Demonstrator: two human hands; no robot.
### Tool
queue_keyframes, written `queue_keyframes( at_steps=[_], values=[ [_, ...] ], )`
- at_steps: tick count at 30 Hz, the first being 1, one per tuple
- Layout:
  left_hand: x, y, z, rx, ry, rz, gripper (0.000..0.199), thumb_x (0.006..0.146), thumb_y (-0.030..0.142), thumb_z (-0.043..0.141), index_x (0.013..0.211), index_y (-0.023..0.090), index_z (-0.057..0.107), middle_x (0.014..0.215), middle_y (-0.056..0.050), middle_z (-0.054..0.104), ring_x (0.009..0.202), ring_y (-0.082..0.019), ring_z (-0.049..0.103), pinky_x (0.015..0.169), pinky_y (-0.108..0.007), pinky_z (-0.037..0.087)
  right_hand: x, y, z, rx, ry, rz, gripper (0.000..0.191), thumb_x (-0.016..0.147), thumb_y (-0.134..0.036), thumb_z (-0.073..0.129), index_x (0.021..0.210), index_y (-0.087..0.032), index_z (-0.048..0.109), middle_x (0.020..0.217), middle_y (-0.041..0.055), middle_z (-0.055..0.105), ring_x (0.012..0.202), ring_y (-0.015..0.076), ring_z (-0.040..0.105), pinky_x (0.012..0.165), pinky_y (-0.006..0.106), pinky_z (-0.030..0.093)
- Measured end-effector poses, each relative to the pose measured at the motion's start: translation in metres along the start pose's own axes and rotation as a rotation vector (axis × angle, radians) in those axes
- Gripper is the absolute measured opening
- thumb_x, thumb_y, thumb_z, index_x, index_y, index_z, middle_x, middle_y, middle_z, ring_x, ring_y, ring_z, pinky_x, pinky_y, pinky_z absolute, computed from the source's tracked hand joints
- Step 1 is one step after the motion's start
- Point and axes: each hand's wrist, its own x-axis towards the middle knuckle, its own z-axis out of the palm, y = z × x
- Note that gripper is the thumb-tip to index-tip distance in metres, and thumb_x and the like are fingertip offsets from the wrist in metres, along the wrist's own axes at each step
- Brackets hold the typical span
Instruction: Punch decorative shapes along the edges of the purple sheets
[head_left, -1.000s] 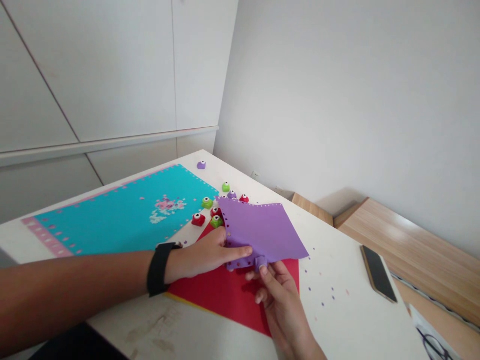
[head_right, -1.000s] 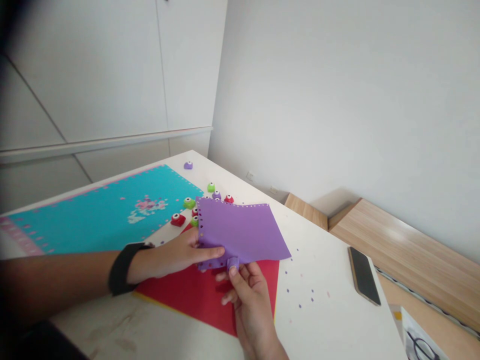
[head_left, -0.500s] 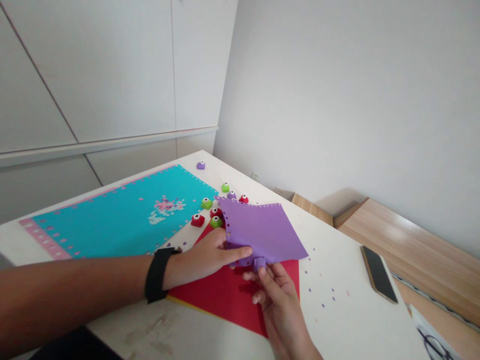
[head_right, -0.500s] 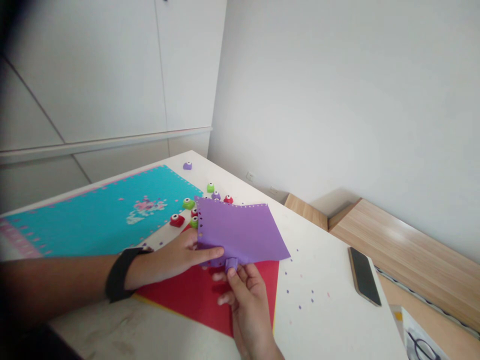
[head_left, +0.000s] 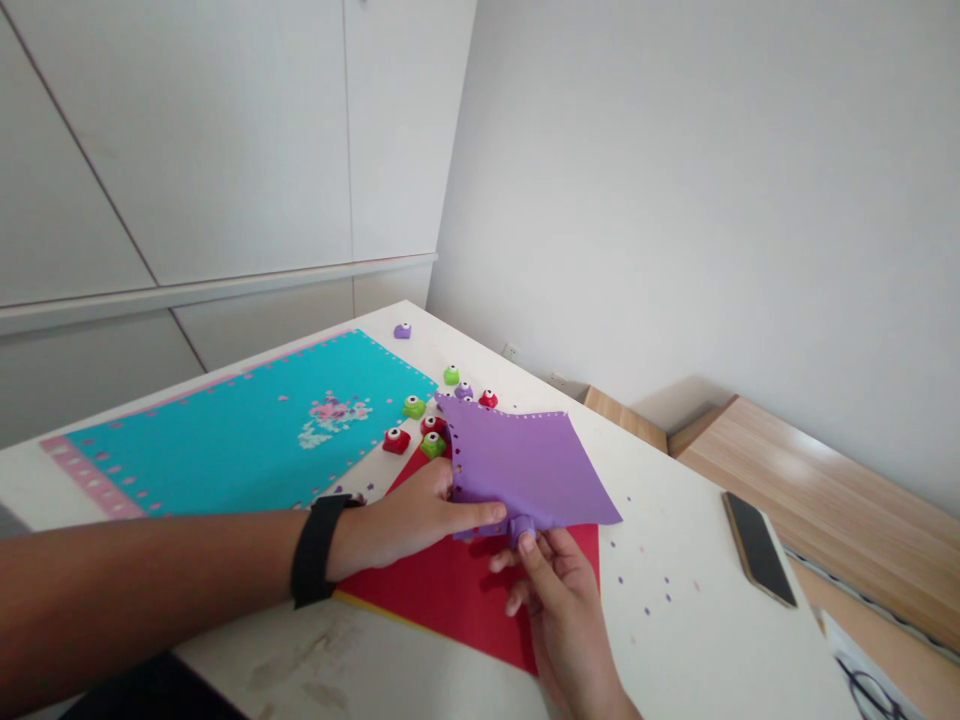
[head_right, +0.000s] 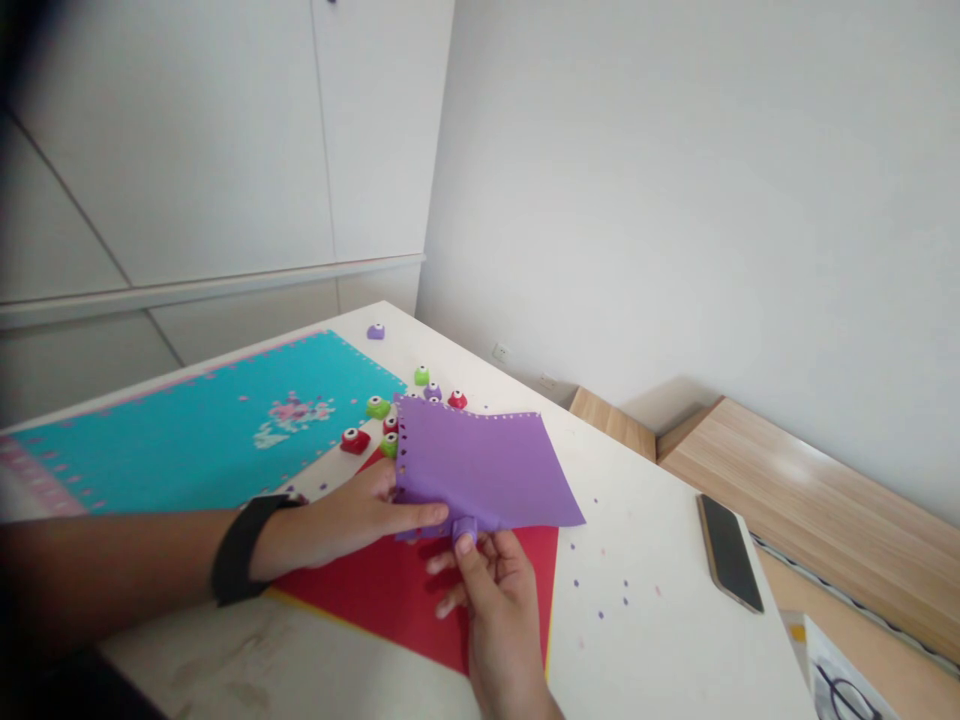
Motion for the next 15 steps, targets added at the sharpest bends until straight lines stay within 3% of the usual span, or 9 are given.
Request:
queue_keyframes(
  at_steps=[15],
  values=[
    [-0.0029,0.0008,0.0051,-0.087,0.014,-0.033,0.047,0.085,0.038,0.079,0.126,0.019,0.065,0.119,-0.009,0.075,0.104,-0.026,0.071,0.094,-0.040,0.055,0.0007,-0.0005,-0.0026,-0.011,-0.019,-0.015,0.032,0.083,-0.044,0.082,0.091,-0.016,0.068,0.071,0.0041,0.072,0.050,0.0082,0.055,0.044,0.016,0.043]
  ],
)
